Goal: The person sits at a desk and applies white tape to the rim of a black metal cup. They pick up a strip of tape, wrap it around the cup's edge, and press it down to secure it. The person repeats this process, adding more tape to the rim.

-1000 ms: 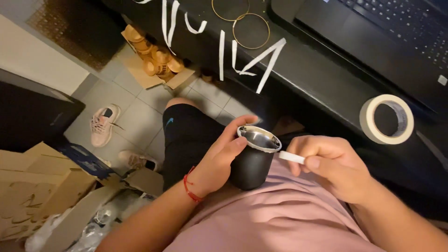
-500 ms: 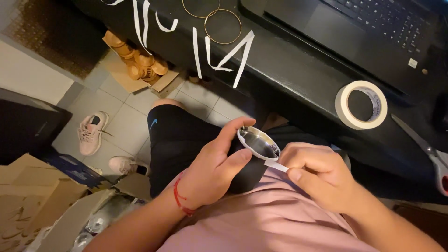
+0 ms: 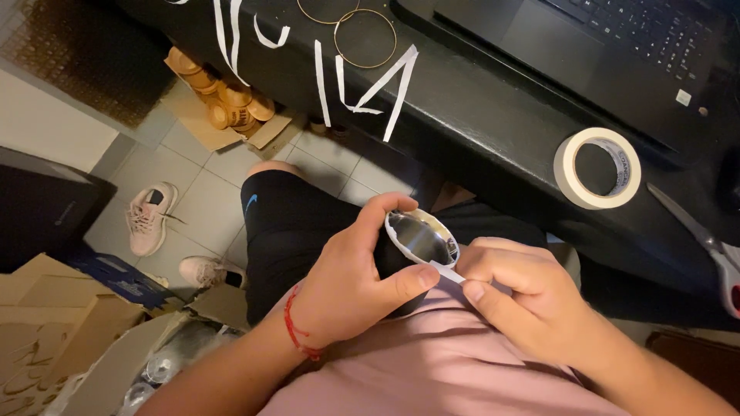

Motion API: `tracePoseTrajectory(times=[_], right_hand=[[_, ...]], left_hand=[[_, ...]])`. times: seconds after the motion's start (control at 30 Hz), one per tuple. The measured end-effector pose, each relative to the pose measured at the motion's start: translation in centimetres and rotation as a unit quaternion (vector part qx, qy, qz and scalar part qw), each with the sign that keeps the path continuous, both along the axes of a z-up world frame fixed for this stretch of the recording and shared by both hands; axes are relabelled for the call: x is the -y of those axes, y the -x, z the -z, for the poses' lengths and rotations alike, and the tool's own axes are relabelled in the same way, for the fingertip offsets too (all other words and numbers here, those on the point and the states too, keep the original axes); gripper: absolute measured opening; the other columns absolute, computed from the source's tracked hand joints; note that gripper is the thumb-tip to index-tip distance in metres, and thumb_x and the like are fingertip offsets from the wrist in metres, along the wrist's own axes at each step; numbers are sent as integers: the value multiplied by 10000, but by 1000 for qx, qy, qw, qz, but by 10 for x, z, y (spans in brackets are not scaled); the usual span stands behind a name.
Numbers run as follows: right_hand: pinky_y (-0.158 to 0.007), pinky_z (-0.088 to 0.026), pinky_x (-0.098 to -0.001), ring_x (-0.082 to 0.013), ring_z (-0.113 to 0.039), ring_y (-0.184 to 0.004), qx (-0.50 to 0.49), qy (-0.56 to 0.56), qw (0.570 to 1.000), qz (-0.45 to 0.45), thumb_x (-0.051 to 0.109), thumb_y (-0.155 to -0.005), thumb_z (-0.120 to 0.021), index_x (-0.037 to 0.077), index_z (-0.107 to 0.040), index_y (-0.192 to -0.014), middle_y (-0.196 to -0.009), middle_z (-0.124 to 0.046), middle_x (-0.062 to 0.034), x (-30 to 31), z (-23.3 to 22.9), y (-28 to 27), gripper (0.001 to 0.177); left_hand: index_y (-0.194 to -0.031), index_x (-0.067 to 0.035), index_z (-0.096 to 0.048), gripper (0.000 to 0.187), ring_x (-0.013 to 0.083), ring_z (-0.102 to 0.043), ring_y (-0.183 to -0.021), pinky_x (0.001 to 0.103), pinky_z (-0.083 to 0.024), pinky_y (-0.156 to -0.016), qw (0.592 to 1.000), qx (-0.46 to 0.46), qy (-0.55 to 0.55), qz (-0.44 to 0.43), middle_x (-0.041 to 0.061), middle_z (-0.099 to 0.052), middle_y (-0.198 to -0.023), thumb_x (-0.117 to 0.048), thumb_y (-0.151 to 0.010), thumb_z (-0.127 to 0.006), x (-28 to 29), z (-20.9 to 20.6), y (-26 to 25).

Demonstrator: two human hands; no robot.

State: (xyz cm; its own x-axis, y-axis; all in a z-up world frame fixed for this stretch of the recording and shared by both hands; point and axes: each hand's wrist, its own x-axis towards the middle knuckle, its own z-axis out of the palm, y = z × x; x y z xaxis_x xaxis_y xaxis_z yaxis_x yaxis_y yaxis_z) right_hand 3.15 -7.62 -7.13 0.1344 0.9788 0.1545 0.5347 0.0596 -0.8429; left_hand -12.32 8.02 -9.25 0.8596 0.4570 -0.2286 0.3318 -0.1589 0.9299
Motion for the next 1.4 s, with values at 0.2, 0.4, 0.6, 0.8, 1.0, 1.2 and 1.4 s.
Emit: tracePoseTrajectory(times=[0.2,0.4,0.6,0.8,1.0,1.2,1.4], right_hand=[[-563,-391,-273,-167,-459,-582,18,-2,1000,-9,197,-979,-469,91,-550,-751,-698,-538,-17,-2,-5,0,264],[-555,-372,-281,-172,-437,-573,10,7,1000,-7,235,-983,-459,91,-541,-725,-669,-505,-22,0,-3,0,306],[-539,-354,-267,-157,-420,-560,24,9,1000,4,221,-973,-488,104,-569,-729,-637,-462,-9,2,-4,1,282],[-549,-375,-268,-159,-449,-567,31,7,999,10,224,-975,-483,103,-566,-727,-654,-504,-10,2,-4,2,288],[-531,-359,-272,-160,-415,-548,39,12,999,21,208,-965,-501,112,-547,-712,-612,-468,0,2,-5,-1,275],[-618,-487,-272,-126,-605,-588,96,91,990,53,271,-925,-595,174,-680,-775,-677,-684,62,2,-10,-17,198],[-577,-496,-231,-78,-639,-594,57,152,981,108,286,-859,-702,173,-708,-668,-631,-708,85,5,-2,-27,222]], left_hand=[[-1321,-191,-468,776,186,-701,-1058,309,-478,-922,999,24,-27,14,-15,-693,-1223,-522,-658,-698,0,-2,0],[-1333,-201,-469,870,180,-674,-1124,316,-456,-954,999,-9,-32,15,-22,-687,-1249,-537,-579,-744,0,-6,-2],[-1300,-201,-479,852,181,-705,-1046,309,-489,-891,999,-2,-47,8,-33,-706,-1189,-583,-582,-732,2,-7,-2],[-1283,-202,-504,689,216,-695,-1072,340,-476,-910,999,4,-52,-2,-18,-705,-1190,-496,-683,-675,4,-6,-3],[-1243,-221,-526,578,217,-710,-949,322,-487,-873,1000,-9,-22,-13,-18,-746,-1057,-455,-726,-633,4,-1,-4],[-1232,-216,-544,535,138,-635,-928,269,-453,-881,998,-14,57,-15,-46,-712,-1070,-409,-744,-648,1,9,-7],[-1242,-130,-542,500,129,-568,-1034,288,-442,-948,993,72,81,-37,3,-620,-1158,-299,-779,-631,2,33,-10]])
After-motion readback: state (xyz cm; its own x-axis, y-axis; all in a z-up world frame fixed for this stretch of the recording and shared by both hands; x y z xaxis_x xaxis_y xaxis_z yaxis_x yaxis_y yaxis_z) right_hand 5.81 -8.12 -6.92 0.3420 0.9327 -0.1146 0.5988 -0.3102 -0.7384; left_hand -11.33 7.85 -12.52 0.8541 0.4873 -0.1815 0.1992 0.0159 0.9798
